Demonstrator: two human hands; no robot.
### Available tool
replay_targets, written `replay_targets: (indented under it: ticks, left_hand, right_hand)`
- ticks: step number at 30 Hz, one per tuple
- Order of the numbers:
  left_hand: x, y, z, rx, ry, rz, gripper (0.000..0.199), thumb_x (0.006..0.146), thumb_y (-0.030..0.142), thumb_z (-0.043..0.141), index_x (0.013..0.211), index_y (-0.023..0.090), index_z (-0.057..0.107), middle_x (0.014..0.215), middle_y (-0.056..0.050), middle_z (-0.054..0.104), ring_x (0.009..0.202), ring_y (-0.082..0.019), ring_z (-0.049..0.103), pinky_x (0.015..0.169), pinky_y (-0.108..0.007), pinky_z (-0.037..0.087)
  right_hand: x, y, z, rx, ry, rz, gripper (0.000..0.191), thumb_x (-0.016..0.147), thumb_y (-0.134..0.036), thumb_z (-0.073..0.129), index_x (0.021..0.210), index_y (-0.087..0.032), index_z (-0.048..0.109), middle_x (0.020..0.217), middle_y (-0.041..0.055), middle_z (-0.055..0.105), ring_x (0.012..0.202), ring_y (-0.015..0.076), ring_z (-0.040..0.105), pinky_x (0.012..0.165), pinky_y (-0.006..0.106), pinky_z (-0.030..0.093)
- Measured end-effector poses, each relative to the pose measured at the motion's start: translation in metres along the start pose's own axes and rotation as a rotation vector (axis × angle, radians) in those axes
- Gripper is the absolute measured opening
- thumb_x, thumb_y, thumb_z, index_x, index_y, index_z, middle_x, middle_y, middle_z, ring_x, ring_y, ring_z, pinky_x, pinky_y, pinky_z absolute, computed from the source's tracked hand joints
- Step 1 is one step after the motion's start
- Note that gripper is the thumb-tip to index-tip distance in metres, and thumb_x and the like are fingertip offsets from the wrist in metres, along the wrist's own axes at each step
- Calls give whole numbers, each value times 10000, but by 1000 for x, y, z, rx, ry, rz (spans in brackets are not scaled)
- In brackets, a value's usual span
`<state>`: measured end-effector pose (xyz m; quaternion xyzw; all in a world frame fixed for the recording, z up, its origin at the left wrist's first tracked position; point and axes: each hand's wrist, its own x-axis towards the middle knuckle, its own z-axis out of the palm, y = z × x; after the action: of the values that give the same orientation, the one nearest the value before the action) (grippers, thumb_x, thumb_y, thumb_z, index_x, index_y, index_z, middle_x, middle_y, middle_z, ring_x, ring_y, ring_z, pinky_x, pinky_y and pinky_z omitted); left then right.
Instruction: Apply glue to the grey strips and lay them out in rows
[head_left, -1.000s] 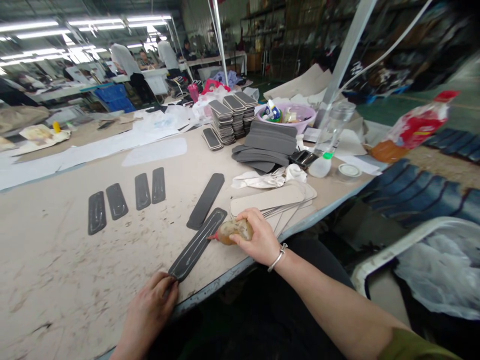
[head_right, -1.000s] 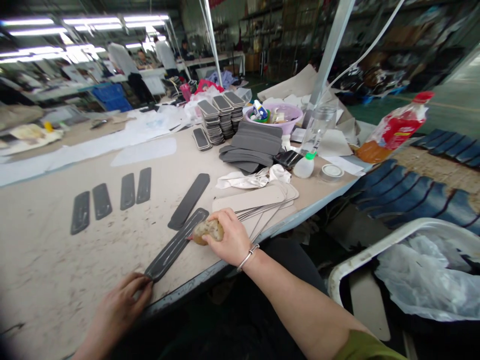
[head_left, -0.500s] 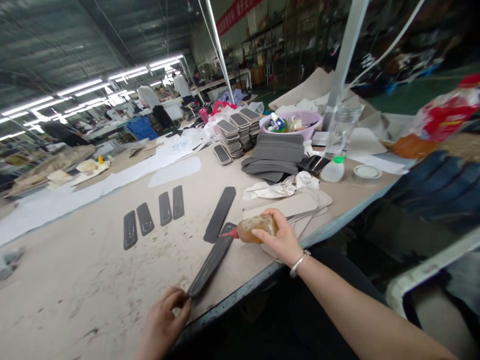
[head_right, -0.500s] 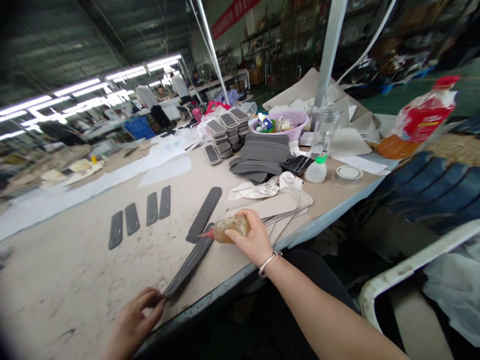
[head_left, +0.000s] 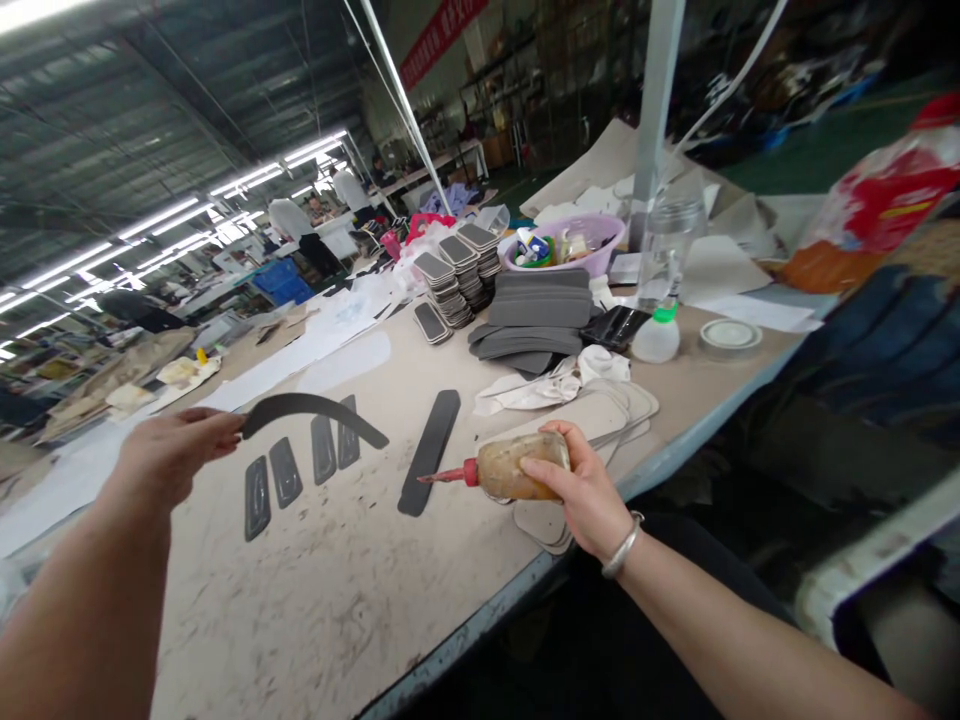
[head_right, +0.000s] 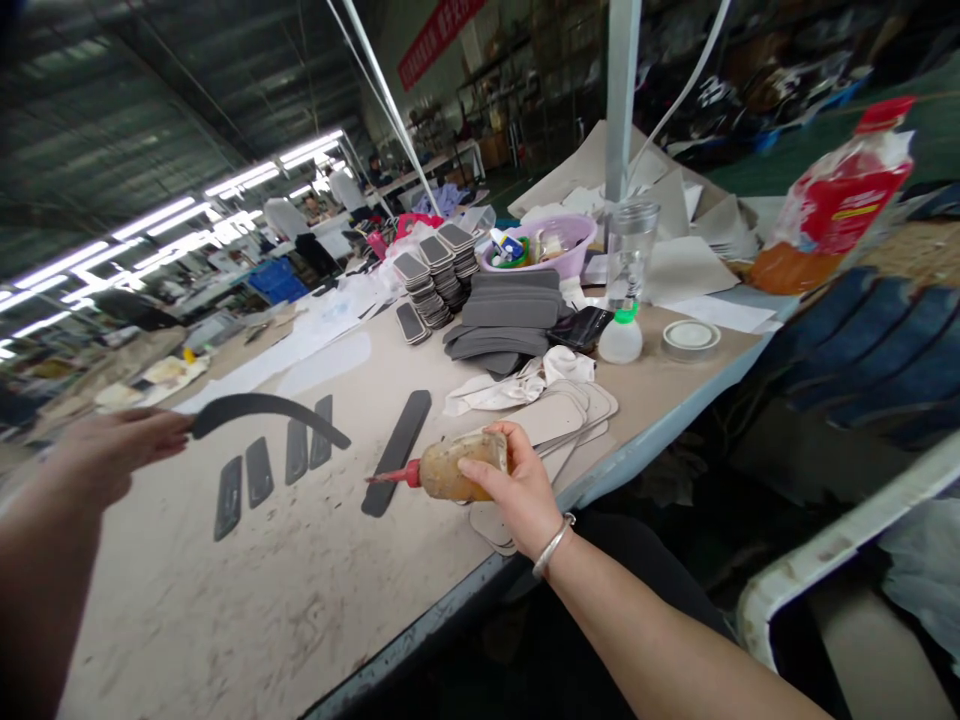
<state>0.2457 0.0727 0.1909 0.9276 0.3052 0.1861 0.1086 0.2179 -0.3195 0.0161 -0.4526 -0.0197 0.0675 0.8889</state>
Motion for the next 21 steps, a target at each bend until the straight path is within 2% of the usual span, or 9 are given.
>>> replay_targets:
  ticks: [2, 3, 6, 9, 11, 13, 16, 21]
  left_hand:
    - [14, 22, 10, 70, -12, -101, 374, 682, 539, 542, 822, 202, 624, 589, 39, 615, 681, -163, 610, 650, -331, 517]
    - [15, 32, 18, 155, 7, -97, 332, 692, 506, 543, 825, 215, 629, 602, 27, 615, 711, -184, 607, 670, -346, 514]
    - [4, 50, 59, 425, -6, 52, 292, 760, 402, 466, 864, 194, 642, 718, -17, 645, 819, -226, 598, 731, -364, 488]
    - [-17, 49, 116, 490, -90, 124, 298, 771, 320, 446, 896, 135, 643, 840, -92, 668, 854, -248, 609, 724, -348, 474]
    - [-27, 40, 151, 492, -127, 133, 280, 765, 288, 444, 866, 128, 652, 874, -127, 673, 859, -253, 620, 716, -327, 471]
    - [-33, 29, 178, 492, -161, 137, 272, 764, 269, 437, 850, 138, 659, 901, -142, 676, 871, -255, 626, 713, -316, 471]
    - [-35, 14, 202, 490, -202, 115, 263, 752, 254, 443, 844, 149, 666, 896, -149, 679, 876, -257, 634, 704, -314, 474]
    - [-31, 3, 214, 477, -221, 80, 248, 757, 246, 460, 885, 167, 657, 931, -140, 678, 922, -251, 627, 724, -307, 472]
  right_hand:
    - [-1, -3, -1, 26, 7, 32, 408, 682, -284, 752, 974, -264, 469, 812, -36, 542, 711, 127, 525, 648, 233, 451]
    - [-1, -4, -1, 40, 9, 48, 411, 685, -285, 750, 982, -266, 466, 812, -35, 544, 709, 127, 527, 646, 232, 453]
    - [-2, -7, -1, 73, 5, 100, 427, 690, -289, 747, 1004, -270, 458, 814, -27, 551, 710, 132, 533, 642, 236, 461]
    - [-5, -8, 0, 79, -9, 169, 449, 687, -292, 749, 1022, -269, 451, 813, -16, 559, 705, 142, 542, 639, 251, 473]
    - [-6, -8, 0, 75, -30, 222, 458, 689, -300, 747, 1033, -267, 445, 817, -6, 565, 705, 154, 551, 642, 269, 483]
    - [-7, -9, -1, 61, -43, 266, 466, 697, -314, 740, 1050, -268, 439, 824, 5, 574, 712, 170, 563, 643, 284, 491]
    - [-8, -10, -3, 36, -41, 301, 480, 712, -340, 724, 1082, -279, 425, 844, 19, 589, 731, 191, 583, 644, 297, 503]
    - [-7, -10, -5, 0, -28, 324, 500, 689, -355, 730, 1089, -284, 438, 861, 36, 613, 743, 218, 612, 638, 306, 527]
